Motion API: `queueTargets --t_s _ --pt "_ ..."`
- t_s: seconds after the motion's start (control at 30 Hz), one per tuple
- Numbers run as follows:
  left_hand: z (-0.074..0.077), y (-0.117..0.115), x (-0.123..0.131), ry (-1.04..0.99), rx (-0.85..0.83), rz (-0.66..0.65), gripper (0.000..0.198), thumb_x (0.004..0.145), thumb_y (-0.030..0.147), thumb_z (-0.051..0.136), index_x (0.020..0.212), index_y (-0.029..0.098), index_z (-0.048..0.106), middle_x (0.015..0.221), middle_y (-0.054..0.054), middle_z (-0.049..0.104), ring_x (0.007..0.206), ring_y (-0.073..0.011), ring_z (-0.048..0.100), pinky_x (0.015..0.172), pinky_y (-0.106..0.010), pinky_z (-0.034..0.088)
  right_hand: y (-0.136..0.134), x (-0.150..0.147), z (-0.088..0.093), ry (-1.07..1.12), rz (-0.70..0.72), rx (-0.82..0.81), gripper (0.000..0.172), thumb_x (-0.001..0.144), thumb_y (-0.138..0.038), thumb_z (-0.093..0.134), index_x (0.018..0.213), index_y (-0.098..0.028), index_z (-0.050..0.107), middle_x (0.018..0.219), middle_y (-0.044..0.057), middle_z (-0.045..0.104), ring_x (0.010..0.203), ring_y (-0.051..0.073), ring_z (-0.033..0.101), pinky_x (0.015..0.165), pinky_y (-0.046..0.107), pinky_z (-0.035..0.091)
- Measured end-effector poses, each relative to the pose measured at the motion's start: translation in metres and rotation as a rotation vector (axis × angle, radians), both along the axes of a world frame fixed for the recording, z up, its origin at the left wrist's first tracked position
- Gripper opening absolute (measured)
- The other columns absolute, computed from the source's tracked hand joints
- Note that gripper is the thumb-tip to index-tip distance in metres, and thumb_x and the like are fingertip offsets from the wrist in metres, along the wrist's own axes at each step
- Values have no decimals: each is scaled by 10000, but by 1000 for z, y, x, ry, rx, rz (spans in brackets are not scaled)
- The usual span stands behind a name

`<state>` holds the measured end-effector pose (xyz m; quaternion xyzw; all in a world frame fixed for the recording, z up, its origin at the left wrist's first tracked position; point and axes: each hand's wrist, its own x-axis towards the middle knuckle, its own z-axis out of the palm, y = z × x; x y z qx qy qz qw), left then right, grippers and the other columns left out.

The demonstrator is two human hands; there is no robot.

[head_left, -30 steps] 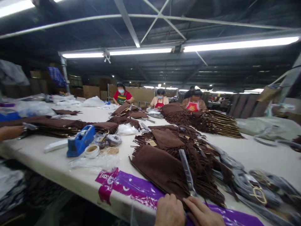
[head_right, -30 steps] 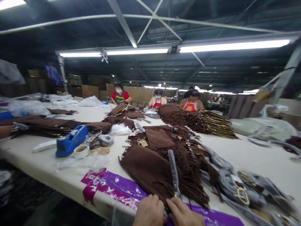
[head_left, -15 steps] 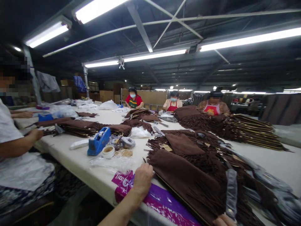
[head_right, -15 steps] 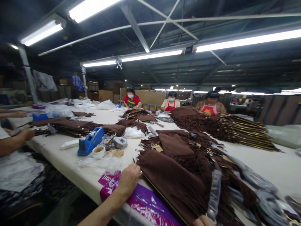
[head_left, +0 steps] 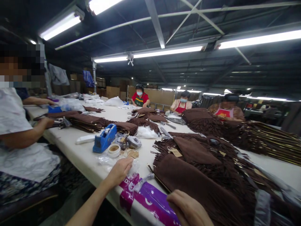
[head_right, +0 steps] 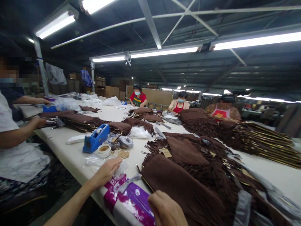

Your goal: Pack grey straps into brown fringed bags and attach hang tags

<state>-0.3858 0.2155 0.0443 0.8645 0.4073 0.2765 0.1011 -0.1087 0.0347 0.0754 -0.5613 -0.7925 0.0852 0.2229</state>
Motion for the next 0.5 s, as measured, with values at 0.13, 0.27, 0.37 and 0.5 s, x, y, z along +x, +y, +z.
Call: queueTargets --t_s 0.13,0.27,0.37,0.5 --pt "-12 3 2 -25 -58 13 427 952 309 329 1223 158 624 1277 -90 640 1208 -232 562 1068 -409 413 72 -67 3 -37 -59 -18 249 950 -161 454 911 -226 691 897 33 691 843 154 656 710 210 417" --pt "-6 -3 2 -31 -57 0 416 954 297 333 1249 197 610 1274 -69 642 1193 -215 566 1061 -386 415 114 -102 -2 -176 -179 -60 193 923 -138 510 962 -198 690 965 64 717 905 197 668 696 239 391" --pt "0 -8 2 28 -42 -21 425 939 296 414 1343 248 538 1335 -55 597 1234 -221 530 1071 -398 395 122 -109 -8 -222 -194 -68 195 914 -101 502 907 -168 684 923 82 728 860 216 683 651 255 376" --pt "1 -11 4 149 -30 -24 459 887 290 556 1342 343 532 1372 -57 559 1274 -266 491 1072 -461 369 123 -109 -10 -266 -178 -57 131 905 -132 546 926 -180 666 946 60 734 885 210 688 669 248 392"
